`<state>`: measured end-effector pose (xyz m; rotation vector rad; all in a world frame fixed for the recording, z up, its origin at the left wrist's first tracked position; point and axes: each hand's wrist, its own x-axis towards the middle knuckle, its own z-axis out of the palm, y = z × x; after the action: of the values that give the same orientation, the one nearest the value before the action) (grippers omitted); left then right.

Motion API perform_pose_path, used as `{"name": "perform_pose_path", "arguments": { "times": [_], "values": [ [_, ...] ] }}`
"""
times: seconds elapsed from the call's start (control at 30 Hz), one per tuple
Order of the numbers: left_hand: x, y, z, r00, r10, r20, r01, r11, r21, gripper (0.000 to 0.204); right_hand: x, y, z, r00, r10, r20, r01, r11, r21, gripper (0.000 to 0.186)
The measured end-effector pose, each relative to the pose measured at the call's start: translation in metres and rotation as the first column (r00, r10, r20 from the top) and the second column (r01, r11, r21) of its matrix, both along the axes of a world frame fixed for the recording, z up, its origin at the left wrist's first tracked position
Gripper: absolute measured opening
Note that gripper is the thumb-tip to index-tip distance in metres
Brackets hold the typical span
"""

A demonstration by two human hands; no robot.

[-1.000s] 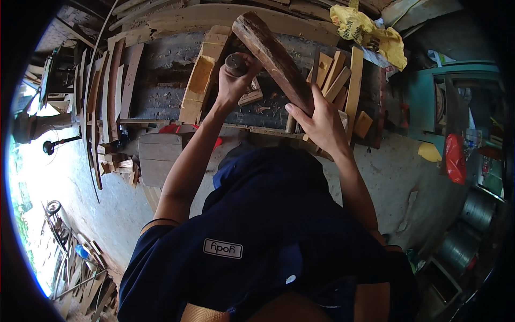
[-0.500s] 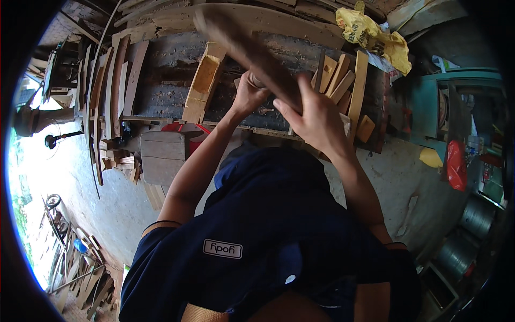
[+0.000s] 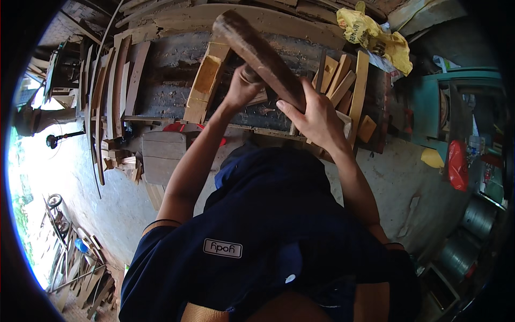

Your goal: The recorder uses a wooden mallet to strike a chisel while carving a piece of wood on a workshop bench.

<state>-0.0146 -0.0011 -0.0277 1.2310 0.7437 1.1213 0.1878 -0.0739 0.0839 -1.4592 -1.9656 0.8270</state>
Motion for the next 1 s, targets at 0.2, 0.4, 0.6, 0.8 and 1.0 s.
{"name": "perform_pose_path", "arguments": {
  "times": [0.2,0.4,0.6,0.8,1.0],
  "values": [
    [-0.020,0.023,0.015,0.944,0.328,-0.024,-0.326,0.925,-0.194,0.017,0.013,-0.010,-0.020,0.991,-0.124,-0.044,0.122,0.992,-0.034,0.054],
    [-0.008,0.020,0.016,0.897,0.442,-0.022,-0.438,0.877,-0.199,0.015,0.018,-0.017,-0.020,0.989,-0.145,-0.019,0.145,0.989,-0.002,0.054],
    [0.008,0.016,0.012,0.898,0.440,-0.030,-0.440,0.890,-0.118,0.013,0.015,-0.016,-0.023,0.991,-0.137,-0.003,0.137,0.990,-0.040,0.055],
    [0.011,0.016,0.012,0.923,0.385,0.005,-0.379,0.911,-0.161,0.010,0.007,-0.003,0.012,0.990,-0.098,-0.097,0.102,0.994,0.046,0.055],
    [0.017,0.017,0.018,0.923,0.377,-0.075,-0.384,0.914,-0.131,0.010,0.001,0.008,0.032,0.990,-0.048,-0.129,0.058,0.995,0.076,0.050]
  ]
}}
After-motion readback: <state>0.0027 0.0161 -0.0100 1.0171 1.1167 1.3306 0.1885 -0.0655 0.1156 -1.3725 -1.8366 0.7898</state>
